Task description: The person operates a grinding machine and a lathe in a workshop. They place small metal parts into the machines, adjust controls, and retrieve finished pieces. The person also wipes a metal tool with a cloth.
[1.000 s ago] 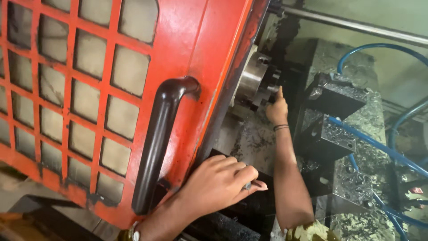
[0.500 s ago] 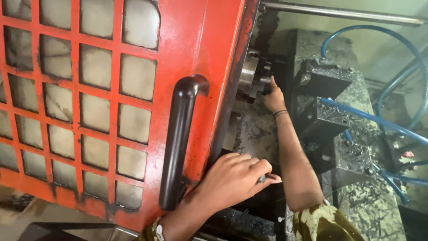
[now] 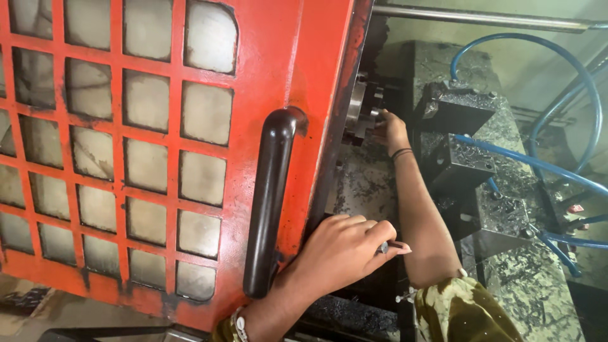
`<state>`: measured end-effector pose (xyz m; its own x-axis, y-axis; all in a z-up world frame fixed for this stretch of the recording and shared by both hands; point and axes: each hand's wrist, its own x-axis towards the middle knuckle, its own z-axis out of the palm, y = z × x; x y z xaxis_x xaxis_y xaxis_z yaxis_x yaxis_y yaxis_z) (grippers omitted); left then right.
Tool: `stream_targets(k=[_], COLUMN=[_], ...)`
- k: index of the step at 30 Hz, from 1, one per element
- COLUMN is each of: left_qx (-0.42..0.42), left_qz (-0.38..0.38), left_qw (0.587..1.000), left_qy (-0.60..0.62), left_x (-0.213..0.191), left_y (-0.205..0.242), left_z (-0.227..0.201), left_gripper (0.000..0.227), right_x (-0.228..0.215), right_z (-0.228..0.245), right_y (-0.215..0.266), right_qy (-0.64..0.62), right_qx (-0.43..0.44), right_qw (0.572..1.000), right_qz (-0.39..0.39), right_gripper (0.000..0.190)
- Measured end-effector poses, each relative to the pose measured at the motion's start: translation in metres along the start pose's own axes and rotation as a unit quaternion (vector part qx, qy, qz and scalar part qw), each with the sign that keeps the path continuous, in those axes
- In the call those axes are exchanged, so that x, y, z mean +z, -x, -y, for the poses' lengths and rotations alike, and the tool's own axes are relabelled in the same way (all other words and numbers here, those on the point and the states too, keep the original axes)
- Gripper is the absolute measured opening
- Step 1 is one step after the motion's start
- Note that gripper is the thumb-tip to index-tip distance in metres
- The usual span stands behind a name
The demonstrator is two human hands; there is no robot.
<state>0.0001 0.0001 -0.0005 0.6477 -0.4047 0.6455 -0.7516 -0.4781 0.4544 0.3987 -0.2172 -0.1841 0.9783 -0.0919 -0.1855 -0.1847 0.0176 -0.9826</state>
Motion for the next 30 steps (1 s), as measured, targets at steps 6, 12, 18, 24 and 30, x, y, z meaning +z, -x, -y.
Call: stream_targets(k=[6,12,18,24,30], left_qx=[0.006,0.003,0.008,-0.005,-0.333], left_qz=[-0.007,0.018,0.017,0.022,0.143], left_qw=[1.000,1.000,0.999,0.992,0.773], left_qy=[-0.003,0.008,0.027,0.125,0.522], left_x=[0.000,0.000,-0.009,0.006,0.074], left_y=[-0.001,-0.004,-0.007,0.012,0.109], left_z=[0.001,0.001,-0.010,-0.018,-0.035], left_gripper=[0.030,0.031,0.029,0.017,0.025], right_x=[0.014,0.001,0.004,-0.027,-0.110], right_z=[-0.033,-0.083,-0.095,-0.065,-0.095], right_y=[-0.030,0.006,0.126,0.375,0.610], right_qy=[-0.165,-0.245,-0.339,-0.379,-0.282], right_qx=[-0.126,0.064,0.059,0.056,0.079], right_qw=[0.965,0.916,0.919,0.923,0.956], right_qz=[-0.162,-0.311,-0.190,0.024,-0.032], right_gripper=[0.057,0.058,0.049,0.033,0.039])
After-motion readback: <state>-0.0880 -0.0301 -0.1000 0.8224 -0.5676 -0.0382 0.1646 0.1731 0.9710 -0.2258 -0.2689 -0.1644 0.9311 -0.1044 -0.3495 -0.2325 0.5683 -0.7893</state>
